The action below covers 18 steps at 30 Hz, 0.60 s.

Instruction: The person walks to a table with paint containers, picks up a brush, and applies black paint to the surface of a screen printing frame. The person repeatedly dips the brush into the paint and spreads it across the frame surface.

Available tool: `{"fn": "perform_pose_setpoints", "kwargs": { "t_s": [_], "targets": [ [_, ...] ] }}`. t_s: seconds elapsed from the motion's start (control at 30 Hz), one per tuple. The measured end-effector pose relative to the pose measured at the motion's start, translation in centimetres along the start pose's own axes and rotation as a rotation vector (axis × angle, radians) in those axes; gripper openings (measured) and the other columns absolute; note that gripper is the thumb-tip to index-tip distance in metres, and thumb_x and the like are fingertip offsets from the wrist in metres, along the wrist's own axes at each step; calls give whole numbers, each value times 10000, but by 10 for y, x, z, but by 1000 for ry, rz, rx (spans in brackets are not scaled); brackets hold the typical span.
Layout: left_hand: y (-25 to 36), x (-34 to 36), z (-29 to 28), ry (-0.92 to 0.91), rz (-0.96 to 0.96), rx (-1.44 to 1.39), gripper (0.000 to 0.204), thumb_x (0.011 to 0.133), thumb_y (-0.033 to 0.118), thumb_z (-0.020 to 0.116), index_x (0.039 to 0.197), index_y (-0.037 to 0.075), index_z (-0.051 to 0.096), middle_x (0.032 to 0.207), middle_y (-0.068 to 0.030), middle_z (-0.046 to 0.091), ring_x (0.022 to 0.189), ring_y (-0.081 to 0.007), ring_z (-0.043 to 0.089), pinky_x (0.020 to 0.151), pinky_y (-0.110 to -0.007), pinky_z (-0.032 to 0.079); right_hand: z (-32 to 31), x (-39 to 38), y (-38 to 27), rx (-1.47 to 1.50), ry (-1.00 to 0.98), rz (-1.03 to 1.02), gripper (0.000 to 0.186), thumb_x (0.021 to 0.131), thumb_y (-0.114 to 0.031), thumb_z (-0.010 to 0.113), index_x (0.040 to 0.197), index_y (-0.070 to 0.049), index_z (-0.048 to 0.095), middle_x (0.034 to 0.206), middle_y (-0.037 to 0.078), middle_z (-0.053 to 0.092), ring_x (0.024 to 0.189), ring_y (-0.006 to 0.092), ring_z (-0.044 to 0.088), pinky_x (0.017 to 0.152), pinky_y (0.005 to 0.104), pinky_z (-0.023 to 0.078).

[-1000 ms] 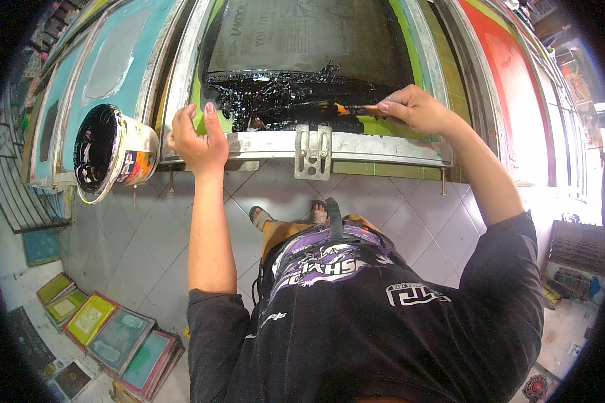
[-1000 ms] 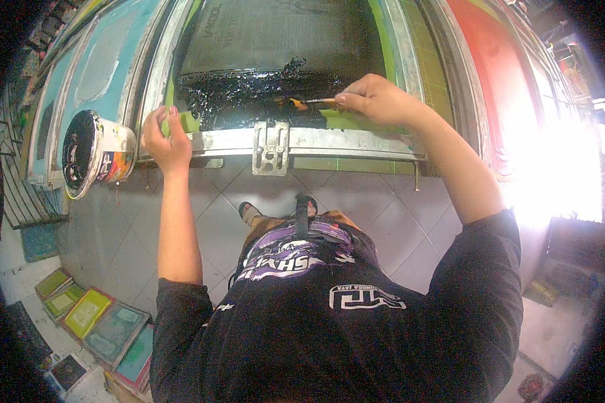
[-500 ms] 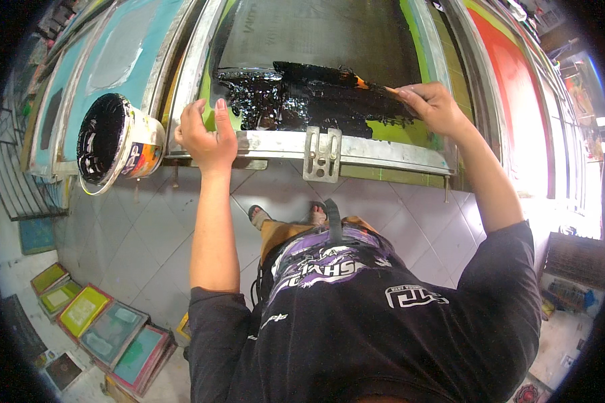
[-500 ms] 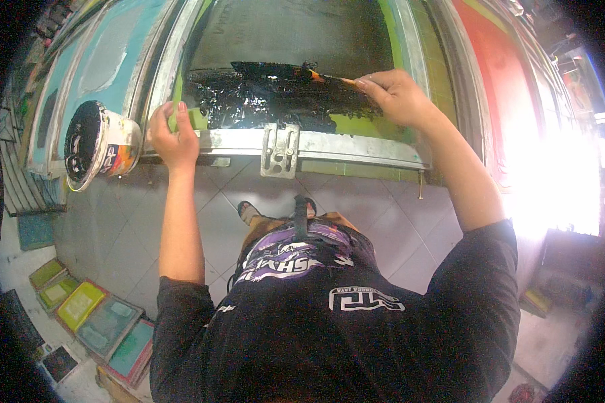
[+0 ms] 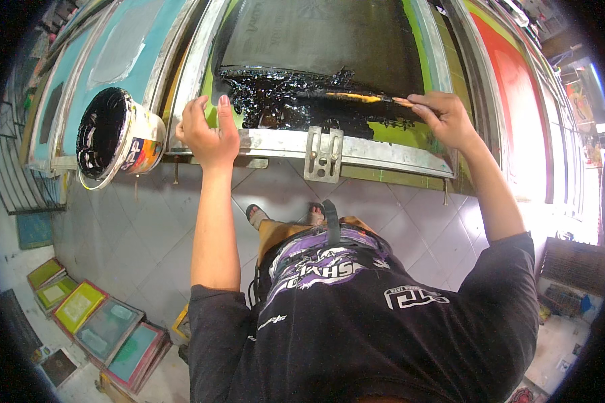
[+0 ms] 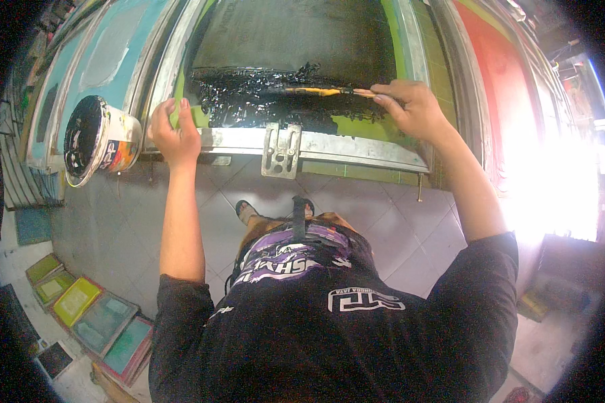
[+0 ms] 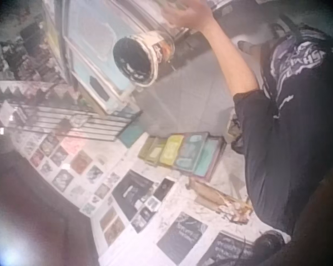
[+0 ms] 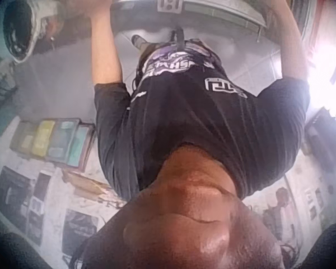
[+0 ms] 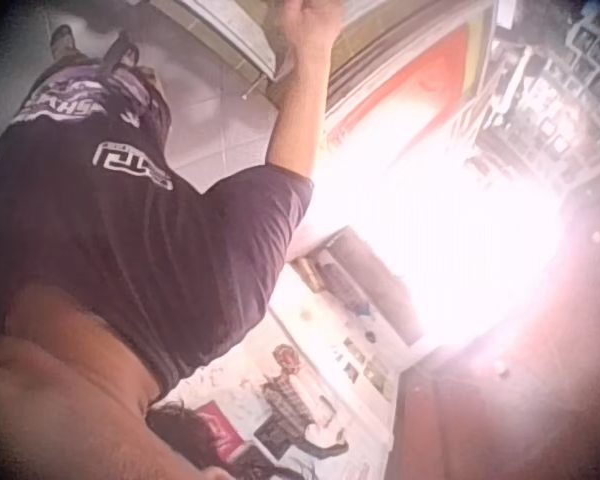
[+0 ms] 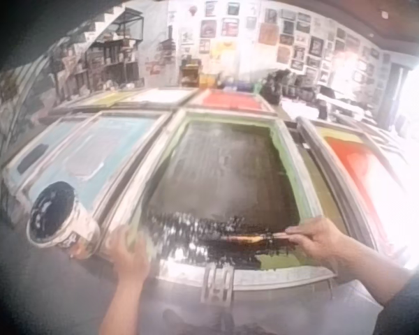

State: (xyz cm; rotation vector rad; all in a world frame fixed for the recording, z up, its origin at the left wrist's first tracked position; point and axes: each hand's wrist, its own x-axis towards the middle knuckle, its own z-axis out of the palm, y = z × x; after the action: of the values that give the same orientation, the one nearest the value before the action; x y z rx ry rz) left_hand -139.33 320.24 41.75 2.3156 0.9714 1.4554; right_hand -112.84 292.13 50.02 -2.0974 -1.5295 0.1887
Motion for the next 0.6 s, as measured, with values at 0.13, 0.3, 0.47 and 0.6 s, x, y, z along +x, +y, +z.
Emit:
{"fn": "perform_pose_setpoints", "kwargs": {
  "t_s": [0.13,0.3,0.47,0.6],
  "targets": [
    [0,0,-1,-21,-20,41,344,825,348,574,953,29,573,971,-97,587,893,-245,545,838,-402,298,2,3,-20,-59,63,-55,259,753,-170,670,968,-27,651,727,133,582,680,295,582,608,356,454],
    [2,0,-2,-23,-13,41,349,828,353,567,950,26,572,970,-103,588,892,-254,546,847,-413,295,-10,2,-1,-42,77,111,275,764,-198,667,981,-31,648,747,144,591,711,307,572,639,347,449],
    [4,2,-3,-48,-25,45,352,831,355,562,951,24,572,973,-103,584,892,-257,545,862,-418,290,3,8,-14,-42,-6,101,275,788,-198,648,998,-19,643,868,154,642,787,277,620,712,331,475],
    [1,0,-1,-32,-10,46,354,832,357,561,955,25,572,976,-100,581,884,-254,545,861,-412,290,-17,6,1,47,-22,167,306,798,-226,637,1008,-5,635,916,179,646,819,264,627,747,324,480]
  ]
}}
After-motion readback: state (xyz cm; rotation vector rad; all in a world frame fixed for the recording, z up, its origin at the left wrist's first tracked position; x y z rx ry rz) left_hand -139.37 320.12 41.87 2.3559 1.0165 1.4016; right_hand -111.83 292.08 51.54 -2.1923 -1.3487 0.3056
